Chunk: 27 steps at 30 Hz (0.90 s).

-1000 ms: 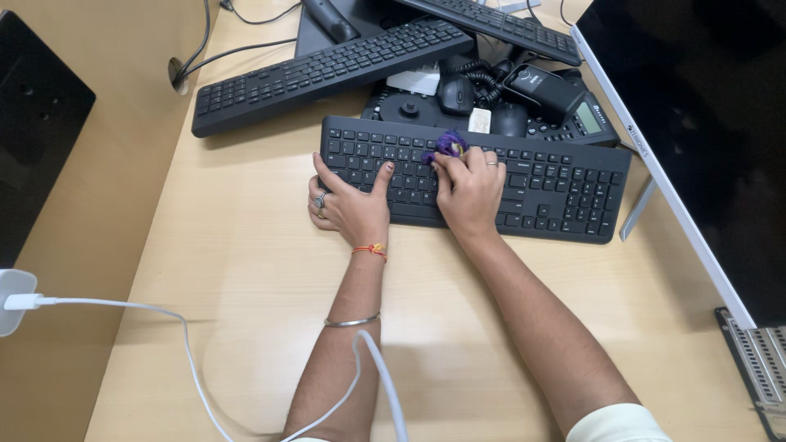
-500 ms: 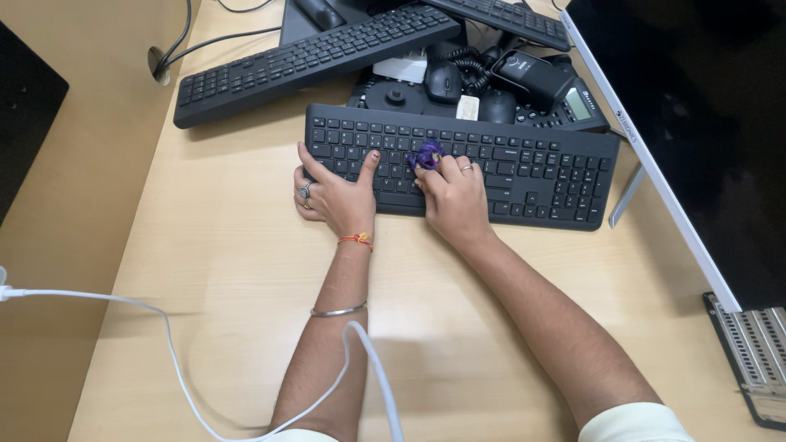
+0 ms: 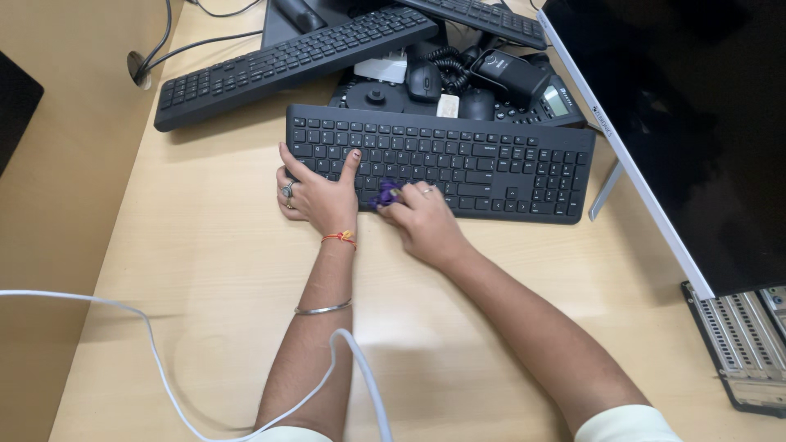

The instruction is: The person cleans a keyboard by hand using a cloth, wiping the keys, the sides, and the bottom surface.

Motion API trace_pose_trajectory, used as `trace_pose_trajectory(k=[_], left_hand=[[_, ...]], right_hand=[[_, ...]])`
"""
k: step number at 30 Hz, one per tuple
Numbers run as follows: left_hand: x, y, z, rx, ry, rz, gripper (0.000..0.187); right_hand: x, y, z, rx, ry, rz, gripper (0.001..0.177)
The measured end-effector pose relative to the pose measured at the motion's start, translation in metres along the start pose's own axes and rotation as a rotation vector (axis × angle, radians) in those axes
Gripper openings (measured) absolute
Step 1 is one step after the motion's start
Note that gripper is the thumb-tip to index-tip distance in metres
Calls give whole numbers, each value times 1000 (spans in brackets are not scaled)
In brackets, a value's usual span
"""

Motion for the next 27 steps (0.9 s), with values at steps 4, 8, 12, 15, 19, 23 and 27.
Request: trace_pose_trajectory(k=[4,8,12,15,19,23,27], left_hand=[[0,1,1,-12,-1,-9,123],[3,0,1,-25,-16,-5,123],[2,0,1,-11,-28,-7,124],[3,-1,1,-5,-31,-11,125],[4,0,3,1,-55,-16,125],[1,2,3,5,-59,-1,125],[1,3,1,-4,-51,-11,125]], right_hand=[[16,-11,41,-49,-46,13,12],[19,-12,44,-56,-36,2,14],[19,-11,28,-41,-25,38,12],[13,0,6,-25,-5,87,13],[-12,29,-34,-83,-9,141,11],[-37,49,-64,-171,4,160,9],[-51,61,-71,-210,-2,223,7]])
Point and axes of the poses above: each hand's wrist, its own x-axis towards the middle knuckle, its own z-axis out of the palm, y = z × x, the point moved 8 cm from there along x, towards the middle knuckle, and after that the axes turned 9 degrees about y, right-handed, at the moved point
